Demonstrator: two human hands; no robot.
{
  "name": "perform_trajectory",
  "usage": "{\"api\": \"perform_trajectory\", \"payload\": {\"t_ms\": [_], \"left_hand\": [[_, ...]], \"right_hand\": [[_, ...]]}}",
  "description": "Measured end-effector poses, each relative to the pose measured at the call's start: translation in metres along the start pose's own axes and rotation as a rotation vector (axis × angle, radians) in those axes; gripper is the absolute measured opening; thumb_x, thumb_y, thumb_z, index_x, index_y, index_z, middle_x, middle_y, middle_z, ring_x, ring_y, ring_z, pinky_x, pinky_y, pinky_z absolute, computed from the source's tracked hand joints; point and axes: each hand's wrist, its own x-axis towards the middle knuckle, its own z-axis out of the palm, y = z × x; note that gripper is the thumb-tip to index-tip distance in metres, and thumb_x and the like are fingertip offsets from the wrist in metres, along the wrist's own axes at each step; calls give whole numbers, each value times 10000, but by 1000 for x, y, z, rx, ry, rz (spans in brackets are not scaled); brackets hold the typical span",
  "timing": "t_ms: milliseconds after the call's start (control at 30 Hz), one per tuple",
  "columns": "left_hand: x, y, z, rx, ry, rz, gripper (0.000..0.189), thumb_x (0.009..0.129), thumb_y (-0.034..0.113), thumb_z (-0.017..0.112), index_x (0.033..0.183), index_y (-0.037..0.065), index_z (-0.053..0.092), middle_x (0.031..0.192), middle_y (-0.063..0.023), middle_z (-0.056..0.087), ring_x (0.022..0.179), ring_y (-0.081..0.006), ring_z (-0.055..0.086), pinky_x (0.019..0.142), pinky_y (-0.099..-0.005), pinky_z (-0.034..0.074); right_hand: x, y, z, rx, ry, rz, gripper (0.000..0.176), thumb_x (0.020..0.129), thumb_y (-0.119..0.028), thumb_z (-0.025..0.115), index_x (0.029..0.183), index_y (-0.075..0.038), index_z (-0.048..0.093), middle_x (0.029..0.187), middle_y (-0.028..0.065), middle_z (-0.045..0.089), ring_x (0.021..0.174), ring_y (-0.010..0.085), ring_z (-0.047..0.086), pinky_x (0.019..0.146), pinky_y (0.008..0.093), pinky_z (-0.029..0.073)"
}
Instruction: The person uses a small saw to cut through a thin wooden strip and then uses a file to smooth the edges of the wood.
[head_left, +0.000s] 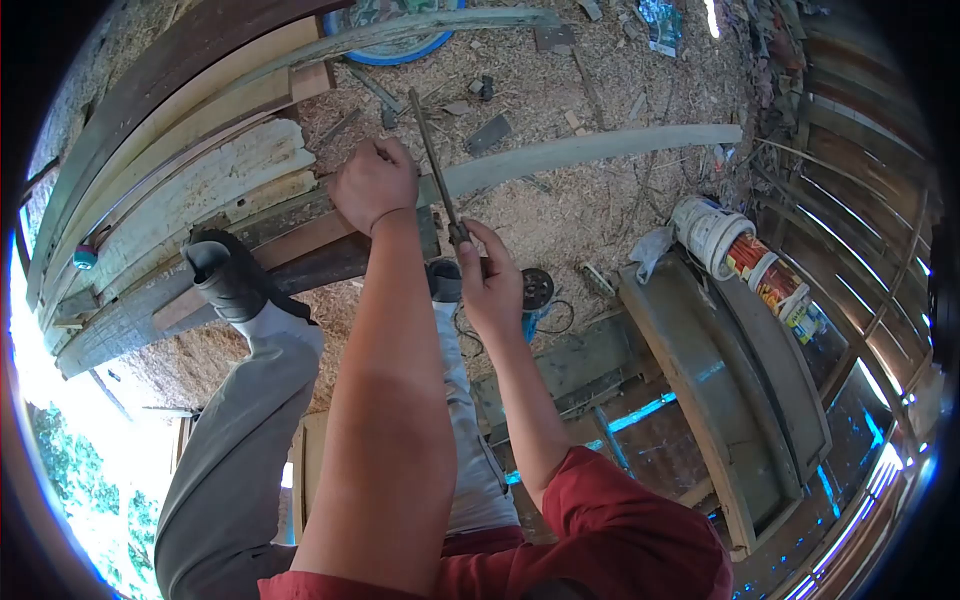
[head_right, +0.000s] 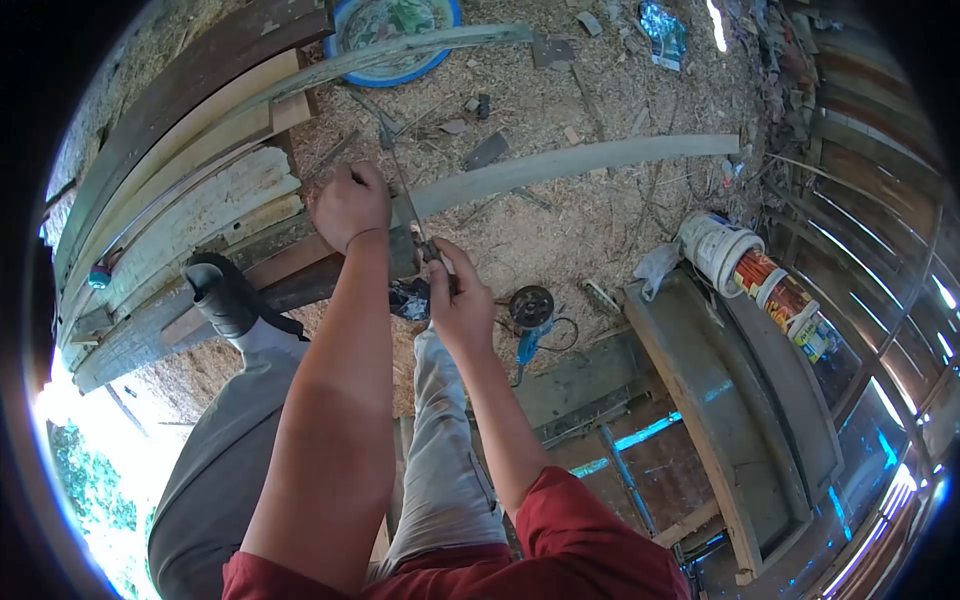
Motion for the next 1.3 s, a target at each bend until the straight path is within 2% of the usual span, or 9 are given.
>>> {"api": "perform_trajectory", "payload": {"t_ms": [100,433,533,633,700,800,1100,1233,1300], "left_hand": [[0,-1,-2,-34,-23,-14,327,910,286,560,709,85,723,701,-172,725,690,-371,711,777,-502,535],[0,-2,-1,0,-37,-30,332,908,297,551,718,85,721,720,-174,731,739,-369,723,806,-500,535],[0,-1,-2,-12,-34,-19,328,904,298,551,712,89,715,716,-167,731,748,-366,723,807,-494,532],[0,-2,-1,-2,-31,-15,323,900,297,553,709,90,712,710,-161,729,740,-365,721,804,-486,530],[0,-2,-1,9,-33,-9,321,899,297,555,709,91,711,706,-158,727,730,-364,719,801,-484,529],[0,-1,-4,-8,-70,-19,383,933,347,518,760,81,732,772,-214,732,759,-417,720,780,-526,560],[2,-2,-7,5,-152,-15,444,963,372,466,841,81,778,831,-224,747,801,-425,727,800,-532,572],[1,-1,-2,27,-165,-33,458,965,378,458,884,77,794,874,-225,753,830,-427,729,809,-535,570],[1,-3,-2,43,-166,-34,463,965,381,458,893,73,796,885,-223,755,840,-429,730,814,-536,569]], "right_hand": [[4,5,5,7,30,10,323,1065,-208,641,1373,-117,665,639,21,580,590,39,490,565,256,427],[3,-2,9,-29,38,0,326,1058,-198,644,1371,-112,666,627,29,560,566,45,458,550,251,403],[3,-2,7,-54,56,-19,314,1053,-196,649,1352,-108,680,644,66,607,575,56,513,568,258,444],[5,2,10,-53,82,-61,314,1046,-203,657,1342,-104,688,716,121,692,622,90,641,607,279,504],[6,1,12,-67,87,-69,321,1039,-204,663,1343,-103,687,820,174,747,714,160,750,655,304,549],[5,-3,13,-56,78,-6,323,1036,-205,663,1344,-111,687,879,191,756,760,218,781,667,325,564],[-25,27,6,-63,155,-130,320,1032,-202,658,1347,-157,688,901,192,754,756,315,766,650,358,564],[-35,43,2,-55,144,-85,313,1030,-214,661,1337,-160,694,896,192,752,723,319,753,630,364,558],[-24,42,8,-91,216,-248,321,1029,-232,666,1336,-143,700,827,184,737,635,277,724,587,360,542]]}}
